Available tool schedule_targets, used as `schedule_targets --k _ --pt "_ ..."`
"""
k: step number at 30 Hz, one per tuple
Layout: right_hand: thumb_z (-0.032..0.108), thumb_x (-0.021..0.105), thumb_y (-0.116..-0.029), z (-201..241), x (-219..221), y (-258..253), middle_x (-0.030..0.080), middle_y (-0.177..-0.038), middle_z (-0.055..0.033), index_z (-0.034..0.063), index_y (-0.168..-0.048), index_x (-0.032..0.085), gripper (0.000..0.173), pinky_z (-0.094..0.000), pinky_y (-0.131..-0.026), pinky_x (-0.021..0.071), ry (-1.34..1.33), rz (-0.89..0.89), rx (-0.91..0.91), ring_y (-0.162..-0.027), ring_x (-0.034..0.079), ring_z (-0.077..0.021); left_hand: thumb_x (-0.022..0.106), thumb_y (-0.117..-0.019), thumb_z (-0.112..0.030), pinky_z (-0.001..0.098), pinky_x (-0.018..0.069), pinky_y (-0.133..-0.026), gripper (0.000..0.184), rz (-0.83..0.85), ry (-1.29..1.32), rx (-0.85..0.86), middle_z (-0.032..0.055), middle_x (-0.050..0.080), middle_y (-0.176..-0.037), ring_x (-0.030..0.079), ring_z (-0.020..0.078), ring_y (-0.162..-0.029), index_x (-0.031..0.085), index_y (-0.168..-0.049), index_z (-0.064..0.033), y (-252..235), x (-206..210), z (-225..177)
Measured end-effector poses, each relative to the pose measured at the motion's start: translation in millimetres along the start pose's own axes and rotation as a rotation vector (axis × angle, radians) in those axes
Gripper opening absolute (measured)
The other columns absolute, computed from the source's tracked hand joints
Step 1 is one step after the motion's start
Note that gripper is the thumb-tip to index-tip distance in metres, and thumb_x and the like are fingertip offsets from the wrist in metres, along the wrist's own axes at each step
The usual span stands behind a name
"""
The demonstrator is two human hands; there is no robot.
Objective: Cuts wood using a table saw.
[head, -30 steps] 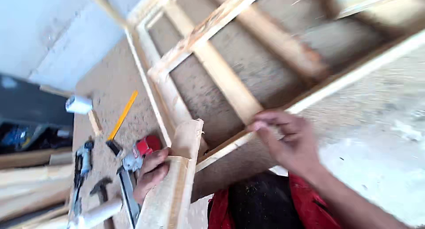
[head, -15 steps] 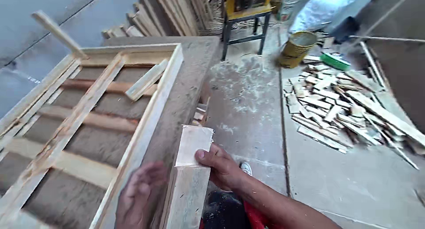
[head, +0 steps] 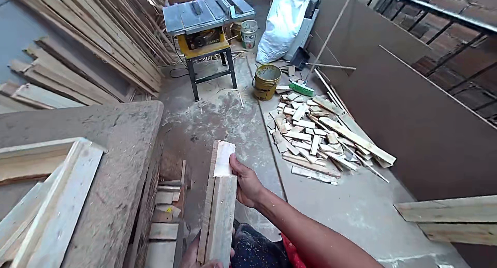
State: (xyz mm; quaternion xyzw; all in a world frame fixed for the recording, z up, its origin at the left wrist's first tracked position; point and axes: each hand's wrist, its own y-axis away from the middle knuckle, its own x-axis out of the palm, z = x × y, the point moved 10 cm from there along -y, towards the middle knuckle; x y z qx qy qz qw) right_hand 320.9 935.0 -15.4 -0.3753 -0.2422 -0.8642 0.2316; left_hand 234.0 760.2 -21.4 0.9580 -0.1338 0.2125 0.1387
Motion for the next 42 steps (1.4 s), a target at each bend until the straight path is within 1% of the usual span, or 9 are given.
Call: schedule_targets --k 2,4,7,11,15,19,24,33,42 --pt "0.042 0.014 -0.1125 15.0 -39.0 -48.6 0.072 -0.11 -0.016 -0.0019 -0.131 0.055 0.063 -0.0432 -0.094 0.0589 0.037 -0.088 0.037 -0.104 0.071 -0.0236 0.077 -0.0879 -0.016 0.0523 0.0577 -0.098 0.089 -0.113 -0.094 -0.061 0.024 0.065 -0.13 0.07 0.0368 -0.11 0.021 -0.154 0.0029 -58.8 -21.1 -7.6" --pt "0.041 0.015 -0.1124 32.1 -74.5 -93.8 0.071 -0.111 -0.0127 0.0 -0.135 0.05 0.058 -0.0415 -0.09 0.0593 0.147 -0.112 0.08 -0.101 0.07 -0.0208 0.079 -0.0707 -0.016 0.0381 0.06 -0.09 0.089 -0.381 -0.302 -0.068 0.0137 0.072 -0.114 0.073 0.0199 -0.099 0.036 -0.144 0.0092 -133.2 -47.5 -32.8" --pt "0.041 0.032 -0.1112 45.3 -137.9 -127.5 0.073 -0.102 -0.0139 0.0023 -0.135 0.053 0.05 -0.0425 -0.087 0.06 0.227 -0.235 0.246 -0.092 0.073 -0.0241 0.082 -0.0823 -0.033 0.0364 0.0542 -0.106 0.105 -0.217 -0.437 0.008 0.0181 0.059 -0.14 0.064 0.0171 -0.123 0.019 -0.154 0.0108 -242.0 -87.7 -68.6" --pt "0.027 0.039 -0.1117 99.4 -225.5 -166.4 0.074 -0.095 -0.0181 -0.003 -0.129 0.054 0.037 -0.0404 -0.084 0.0608 0.188 -0.539 0.284 -0.086 0.074 -0.0263 0.081 -0.0821 -0.032 0.0396 0.0522 -0.108 0.108 -0.274 -0.575 0.001 0.0214 0.052 -0.148 0.061 0.0206 -0.127 0.015 -0.161 0.0028 -378.9 -119.2 -133.0" --pt "0.027 0.04 -0.1107 189.3 -262.3 -201.8 0.073 -0.096 -0.0206 -0.0016 -0.127 0.055 0.036 -0.0459 -0.081 0.0618 0.16 -0.641 0.13 -0.086 0.074 -0.0311 0.081 -0.0776 -0.028 0.0442 0.0552 -0.102 0.112 -0.272 -0.658 -0.05 0.0121 0.052 -0.151 0.062 0.0202 -0.126 0.013 -0.165 -0.0161 -493.0 -127.5 -204.2" --pt "0.025 0.04 -0.1105 260.8 -307.6 -270.5 0.073 -0.094 -0.0228 -0.0022 -0.125 0.055 0.034 -0.0469 -0.079 0.0625 0.119 -0.723 -0.027 -0.085 0.074 -0.0333 0.08 -0.0797 -0.032 0.0407 0.0547 -0.104 0.109 -0.203 -0.668 0.031 0.0111 0.049 -0.154 0.058 0.0172 -0.131 0.015 -0.165 -0.0117 -626.0 -162.1 -237.3" --pt "0.027 0.044 -0.1094 334.1 -349.3 -424.2 0.073 -0.101 -0.0213 0.0007 -0.128 0.056 0.035 -0.0464 -0.081 0.0619 0.241 -0.602 0.048 -0.09 0.074 -0.0323 0.082 -0.0794 -0.037 0.0385 0.0522 -0.108 0.109 -0.255 -0.723 0.04 0.0111 0.046 -0.156 0.055 0.0161 -0.134 0.02 -0.163 -0.0056 -768.6 -213.9 -254.7" --pt "0.027 0.057 -0.1047 510.8 -279.0 -737.6 0.072 -0.101 -0.0101 0.0009 -0.12 0.059 0.03 -0.0425 -0.087 0.0619 0.798 -0.076 0.087 -0.094 0.073 -0.0236 0.082 -0.0747 -0.05 0.0406 0.0543 -0.103 0.113 -0.546 -0.762 -0.04 0.0151 0.053 -0.148 0.059 0.0196 -0.127 0.026 -0.161 -0.0031 -932.7 -307.3 -338.7" --pt "0.046 0.058 -0.1022 509.6 -205.3 -999.4 0.07 -0.119 -0.0093 0.0015 -0.141 0.047 0.06 -0.0401 -0.088 0.0607 0.895 0.118 0.24 -0.101 0.071 -0.0184 0.079 -0.0793 -0.051 0.0403 0.0523 -0.107 0.11 -0.667 -0.609 0.064 0.0179 0.053 -0.146 0.058 0.0208 -0.129 0.025 -0.16 0.0015 -1078.8 -459.5 -406.4"
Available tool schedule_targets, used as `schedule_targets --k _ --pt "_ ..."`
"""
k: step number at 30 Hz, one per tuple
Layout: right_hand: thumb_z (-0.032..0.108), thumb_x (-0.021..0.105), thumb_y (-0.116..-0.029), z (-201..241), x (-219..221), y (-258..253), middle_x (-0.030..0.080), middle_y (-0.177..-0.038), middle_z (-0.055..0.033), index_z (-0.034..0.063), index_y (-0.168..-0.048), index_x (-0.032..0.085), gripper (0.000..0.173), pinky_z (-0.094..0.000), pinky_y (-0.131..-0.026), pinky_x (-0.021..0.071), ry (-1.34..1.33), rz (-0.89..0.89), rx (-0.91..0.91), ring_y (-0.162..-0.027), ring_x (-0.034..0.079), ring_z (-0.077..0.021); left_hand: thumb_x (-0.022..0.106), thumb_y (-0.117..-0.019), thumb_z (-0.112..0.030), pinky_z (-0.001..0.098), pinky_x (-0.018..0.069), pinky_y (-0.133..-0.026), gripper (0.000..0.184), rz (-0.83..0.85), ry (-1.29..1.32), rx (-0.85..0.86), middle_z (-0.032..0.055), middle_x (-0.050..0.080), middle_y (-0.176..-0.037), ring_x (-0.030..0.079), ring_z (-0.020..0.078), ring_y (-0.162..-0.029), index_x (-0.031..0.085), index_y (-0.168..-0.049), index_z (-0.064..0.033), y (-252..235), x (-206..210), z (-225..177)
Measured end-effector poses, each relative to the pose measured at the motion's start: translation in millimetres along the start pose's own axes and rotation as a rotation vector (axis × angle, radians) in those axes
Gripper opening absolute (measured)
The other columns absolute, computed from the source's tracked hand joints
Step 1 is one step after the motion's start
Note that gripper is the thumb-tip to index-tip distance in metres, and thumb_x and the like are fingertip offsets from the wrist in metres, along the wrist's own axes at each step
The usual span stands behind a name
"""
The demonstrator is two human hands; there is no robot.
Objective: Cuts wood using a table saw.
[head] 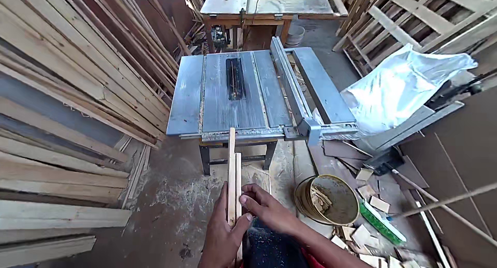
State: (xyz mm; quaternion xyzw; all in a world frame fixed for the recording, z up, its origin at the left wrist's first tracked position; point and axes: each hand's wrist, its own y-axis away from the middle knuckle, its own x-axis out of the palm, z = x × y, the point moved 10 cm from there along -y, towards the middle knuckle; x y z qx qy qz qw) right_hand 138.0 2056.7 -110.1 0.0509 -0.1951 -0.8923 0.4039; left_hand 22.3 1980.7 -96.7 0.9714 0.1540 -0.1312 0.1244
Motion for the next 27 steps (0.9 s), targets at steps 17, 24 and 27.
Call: schedule_targets --k 17,24,27 --pt "0.046 0.061 -0.0999 96.8 -89.1 -217.0 0.07 -0.113 -0.0104 0.0048 -0.144 0.047 0.062 -0.0338 -0.084 0.0598 -0.189 0.107 0.278 -0.097 0.07 -0.0161 0.07 -0.0859 -0.054 0.0429 0.0533 -0.104 0.101 0.137 -0.076 -0.289 0.013 0.059 -0.139 0.062 0.0188 -0.123 0.022 -0.163 -0.01 -255.3 -23.2 -38.4" --pt "0.065 0.074 -0.0827 85.3 -128.5 -250.8 0.068 -0.12 -0.0105 0.0065 -0.148 0.045 0.092 -0.0414 -0.088 0.0603 -0.038 0.114 0.333 -0.1 0.071 -0.0193 0.071 -0.0842 -0.03 0.0355 0.0501 -0.109 0.094 0.126 0.193 -0.217 0.0202 0.057 -0.139 0.06 0.0173 -0.126 0.024 -0.153 0.0138 -284.1 -15.7 -50.9" --pt "0.068 0.072 -0.0819 79.0 -135.1 -257.2 0.068 -0.123 -0.0104 0.0064 -0.149 0.045 0.095 -0.0424 -0.094 0.0575 -0.018 0.15 0.355 -0.105 0.069 -0.019 0.071 -0.0839 -0.031 0.0351 0.0508 -0.107 0.093 0.114 0.185 -0.206 0.0224 0.059 -0.136 0.061 0.0176 -0.123 0.026 -0.149 0.0182 -289.4 -9.8 -46.0"
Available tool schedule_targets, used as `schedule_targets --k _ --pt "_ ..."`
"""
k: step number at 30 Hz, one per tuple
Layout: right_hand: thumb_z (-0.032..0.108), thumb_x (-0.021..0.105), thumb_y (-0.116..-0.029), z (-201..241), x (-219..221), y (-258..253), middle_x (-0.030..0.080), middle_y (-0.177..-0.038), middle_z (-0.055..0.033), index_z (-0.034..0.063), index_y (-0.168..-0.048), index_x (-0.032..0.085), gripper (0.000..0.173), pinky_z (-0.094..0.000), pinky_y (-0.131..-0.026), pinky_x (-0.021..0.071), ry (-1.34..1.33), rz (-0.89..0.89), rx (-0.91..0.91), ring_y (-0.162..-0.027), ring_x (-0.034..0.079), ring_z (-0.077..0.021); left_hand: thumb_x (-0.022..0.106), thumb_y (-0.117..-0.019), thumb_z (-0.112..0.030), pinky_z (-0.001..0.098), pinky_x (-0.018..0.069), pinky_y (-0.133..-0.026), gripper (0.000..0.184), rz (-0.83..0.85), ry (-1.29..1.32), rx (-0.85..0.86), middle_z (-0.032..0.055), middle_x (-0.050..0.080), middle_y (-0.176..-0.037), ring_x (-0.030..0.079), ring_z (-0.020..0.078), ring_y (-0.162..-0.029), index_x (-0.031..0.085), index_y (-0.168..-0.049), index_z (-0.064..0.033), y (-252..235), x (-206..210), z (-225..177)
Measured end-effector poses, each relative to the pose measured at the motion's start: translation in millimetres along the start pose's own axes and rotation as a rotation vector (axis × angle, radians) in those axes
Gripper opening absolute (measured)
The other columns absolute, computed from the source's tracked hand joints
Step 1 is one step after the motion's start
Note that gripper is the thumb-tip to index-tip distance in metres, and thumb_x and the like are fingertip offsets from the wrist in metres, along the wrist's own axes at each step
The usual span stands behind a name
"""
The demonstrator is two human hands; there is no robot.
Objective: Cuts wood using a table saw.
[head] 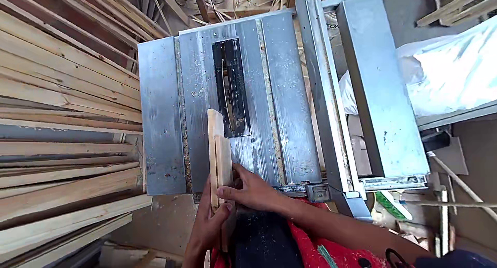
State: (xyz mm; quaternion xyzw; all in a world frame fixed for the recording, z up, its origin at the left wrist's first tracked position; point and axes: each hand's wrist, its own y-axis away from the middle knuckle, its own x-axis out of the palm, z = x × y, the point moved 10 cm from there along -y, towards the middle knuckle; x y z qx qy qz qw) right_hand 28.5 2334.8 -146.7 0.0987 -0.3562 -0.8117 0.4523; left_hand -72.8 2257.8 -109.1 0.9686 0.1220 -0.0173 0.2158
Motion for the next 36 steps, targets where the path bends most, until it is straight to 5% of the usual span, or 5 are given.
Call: schedule_targets --k 5,16,31,36 --pt "0.068 0.07 -0.0837 -2.7 -14.6 -6.9 0.069 -0.121 -0.0074 0.0066 -0.15 0.044 0.094 -0.0411 -0.099 0.0541 -0.007 0.023 -0.006 -0.11 0.067 -0.0161 0.07 -0.0827 -0.027 0.0333 0.0505 -0.108 0.093 -0.055 -0.055 -0.078 0.0224 0.058 -0.137 0.06 0.0165 -0.124 0.024 -0.15 0.0182 -10.0 12.7 -2.4" --pt "0.065 0.065 -0.0887 4.1 -38.4 -7.1 0.071 -0.106 -0.0042 0.0095 -0.146 0.048 0.082 -0.0359 -0.082 0.0609 -0.055 0.032 -0.031 -0.086 0.071 -0.0122 0.068 -0.0832 -0.024 0.0328 0.0522 -0.106 0.091 -0.051 -0.135 -0.132 0.0226 0.059 -0.136 0.063 0.0165 -0.122 0.024 -0.15 0.0192 -20.9 36.8 -24.6" --pt "0.077 0.067 -0.0794 -5.6 -10.5 15.3 0.07 -0.111 -0.0055 0.0019 -0.143 0.046 0.1 -0.0391 -0.079 0.0619 -0.044 0.05 -0.067 -0.093 0.071 -0.0147 0.073 -0.087 -0.027 0.0299 0.0515 -0.106 0.102 -0.007 -0.045 -0.109 0.0232 0.051 -0.146 0.059 0.0135 -0.127 0.01 -0.154 0.0183 39.0 35.4 -50.7" --pt "0.077 0.064 -0.0817 5.4 -25.7 -3.4 0.071 -0.112 -0.0055 0.0063 -0.142 0.052 0.093 -0.0403 -0.087 0.0616 -0.011 0.038 -0.014 -0.098 0.071 -0.0146 0.07 -0.0885 -0.036 0.0345 0.0499 -0.109 0.1 -0.012 -0.049 -0.085 0.0232 0.051 -0.146 0.057 0.0177 -0.13 0.016 -0.155 0.0146 5.2 29.5 -38.5"
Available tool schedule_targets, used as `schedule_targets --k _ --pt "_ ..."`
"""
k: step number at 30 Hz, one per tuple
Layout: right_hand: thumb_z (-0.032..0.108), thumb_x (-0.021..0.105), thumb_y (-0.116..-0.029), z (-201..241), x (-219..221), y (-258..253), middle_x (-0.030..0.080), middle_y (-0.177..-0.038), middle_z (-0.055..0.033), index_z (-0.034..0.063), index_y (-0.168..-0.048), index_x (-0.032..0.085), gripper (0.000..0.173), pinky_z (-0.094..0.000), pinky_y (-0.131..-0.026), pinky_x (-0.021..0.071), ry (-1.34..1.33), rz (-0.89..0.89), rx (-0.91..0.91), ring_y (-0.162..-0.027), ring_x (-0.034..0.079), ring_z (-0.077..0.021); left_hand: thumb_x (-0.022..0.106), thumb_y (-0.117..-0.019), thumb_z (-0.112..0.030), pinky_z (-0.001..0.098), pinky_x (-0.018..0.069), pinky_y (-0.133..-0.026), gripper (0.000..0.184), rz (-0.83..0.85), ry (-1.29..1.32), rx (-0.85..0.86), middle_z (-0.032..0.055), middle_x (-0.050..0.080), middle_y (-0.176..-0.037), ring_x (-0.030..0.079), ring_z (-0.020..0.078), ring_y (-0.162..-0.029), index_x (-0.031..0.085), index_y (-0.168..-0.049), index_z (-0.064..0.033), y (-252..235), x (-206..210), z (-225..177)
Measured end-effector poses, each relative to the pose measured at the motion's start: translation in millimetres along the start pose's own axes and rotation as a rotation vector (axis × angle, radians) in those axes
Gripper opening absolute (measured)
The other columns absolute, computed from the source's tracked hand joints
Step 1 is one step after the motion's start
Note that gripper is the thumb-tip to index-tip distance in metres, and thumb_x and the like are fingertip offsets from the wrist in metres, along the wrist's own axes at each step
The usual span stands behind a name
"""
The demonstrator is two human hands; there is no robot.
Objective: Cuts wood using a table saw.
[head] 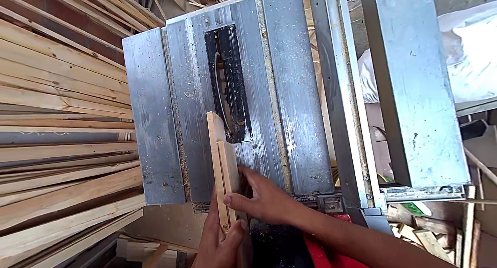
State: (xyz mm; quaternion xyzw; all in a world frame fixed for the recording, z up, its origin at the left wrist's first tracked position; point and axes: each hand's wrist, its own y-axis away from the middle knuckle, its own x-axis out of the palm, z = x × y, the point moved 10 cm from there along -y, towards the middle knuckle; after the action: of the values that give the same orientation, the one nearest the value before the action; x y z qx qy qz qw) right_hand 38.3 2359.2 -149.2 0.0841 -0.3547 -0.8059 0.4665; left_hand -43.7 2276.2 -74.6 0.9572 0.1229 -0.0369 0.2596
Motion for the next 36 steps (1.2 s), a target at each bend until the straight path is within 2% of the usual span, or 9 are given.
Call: schedule_targets --k 4,8,13,17,20,23,28,30,36 --pt "0.073 0.067 -0.0831 4.8 -16.7 -4.7 0.071 -0.114 -0.0057 0.0094 -0.142 0.053 0.087 -0.0397 -0.087 0.061 -0.033 -0.025 0.022 -0.099 0.071 -0.0147 0.068 -0.0874 -0.03 0.0354 0.0494 -0.11 0.095 0.003 0.015 -0.003 0.024 0.05 -0.147 0.056 0.0195 -0.131 0.018 -0.154 0.0146 -22.2 4.8 3.4" --pt "0.074 0.065 -0.0825 -2.6 -9.2 4.5 0.07 -0.117 -0.0066 0.006 -0.144 0.05 0.093 -0.0413 -0.085 0.0627 -0.053 -0.016 -0.018 -0.099 0.072 -0.0155 0.072 -0.0859 -0.028 0.0343 0.0503 -0.108 0.099 0.032 -0.004 0.004 0.0226 0.049 -0.149 0.055 0.0186 -0.132 0.015 -0.156 0.013 -3.3 10.6 -9.6" --pt "0.075 0.067 -0.0797 -13.8 14.7 17.2 0.07 -0.112 -0.006 0.0034 -0.145 0.044 0.1 -0.0414 -0.077 0.0633 -0.072 0.003 -0.028 -0.091 0.072 -0.0166 0.075 -0.0837 -0.023 0.031 0.0543 -0.103 0.102 0.036 -0.014 -0.027 0.02 0.055 -0.144 0.062 0.013 -0.122 0.012 -0.155 0.0166 28.3 4.6 -12.0" --pt "0.077 0.067 -0.078 -10.9 22.9 16.7 0.07 -0.113 -0.0054 0.004 -0.146 0.043 0.102 -0.0417 -0.082 0.0619 -0.029 0.022 -0.043 -0.097 0.071 -0.0159 0.074 -0.0868 -0.023 0.0304 0.0524 -0.105 0.102 0.014 -0.023 -0.014 0.0217 0.053 -0.145 0.061 0.0115 -0.124 0.01 -0.154 0.0174 39.8 -1.6 -8.4" --pt "0.076 0.065 -0.0809 -8.5 15.8 7.1 0.07 -0.113 -0.0051 0.0047 -0.142 0.049 0.095 -0.0415 -0.087 0.0612 -0.012 0.013 -0.048 -0.1 0.071 -0.015 0.073 -0.0849 -0.031 0.0323 0.0522 -0.106 0.103 0.0 -0.034 -0.016 0.0203 0.053 -0.146 0.06 0.0138 -0.126 0.014 -0.156 0.0137 25.4 -2.1 -4.0" --pt "0.075 0.063 -0.0832 -12.4 7.3 0.8 0.07 -0.116 -0.0058 0.0052 -0.141 0.051 0.091 -0.041 -0.093 0.0578 0.011 -0.009 -0.055 -0.105 0.069 -0.0145 0.07 -0.0853 -0.027 0.0345 0.0497 -0.109 0.096 0.046 -0.04 0.019 0.0225 0.051 -0.148 0.056 0.0181 -0.132 0.018 -0.156 0.0132 5.9 1.8 5.3" --pt "0.075 0.066 -0.0804 -26.4 15.9 5.1 0.07 -0.114 -0.007 0.0016 -0.146 0.044 0.1 -0.0433 -0.088 0.0602 0.027 -0.028 -0.079 -0.101 0.071 -0.0166 0.073 -0.0857 -0.031 0.0326 0.0495 -0.109 0.101 0.042 -0.056 0.07 0.0241 0.049 -0.149 0.055 0.0183 -0.133 0.016 -0.156 0.0143 21.2 3.0 14.0" --pt "0.075 0.065 -0.0805 -26.7 19.3 4.8 0.07 -0.115 -0.007 0.0023 -0.144 0.046 0.098 -0.0431 -0.091 0.0583 0.058 -0.026 -0.082 -0.104 0.069 -0.0165 0.073 -0.0862 -0.033 0.0332 0.0479 -0.111 0.102 0.024 -0.065 0.078 0.0249 0.047 -0.151 0.054 0.0189 -0.135 0.016 -0.156 0.0138 24.8 0.7 21.3" --pt "0.067 0.064 -0.0863 -16.8 2.2 -4.6 0.07 -0.12 -0.0076 0.0077 -0.145 0.05 0.085 -0.0421 -0.097 0.0564 0.064 -0.042 -0.057 -0.109 0.069 -0.0155 0.071 -0.0819 -0.038 0.0333 0.0499 -0.109 0.1 -0.054 -0.197 0.094 0.0292 0.055 -0.14 0.06 0.0194 -0.126 0.026 -0.148 0.0225 -13.3 -0.5 35.3"
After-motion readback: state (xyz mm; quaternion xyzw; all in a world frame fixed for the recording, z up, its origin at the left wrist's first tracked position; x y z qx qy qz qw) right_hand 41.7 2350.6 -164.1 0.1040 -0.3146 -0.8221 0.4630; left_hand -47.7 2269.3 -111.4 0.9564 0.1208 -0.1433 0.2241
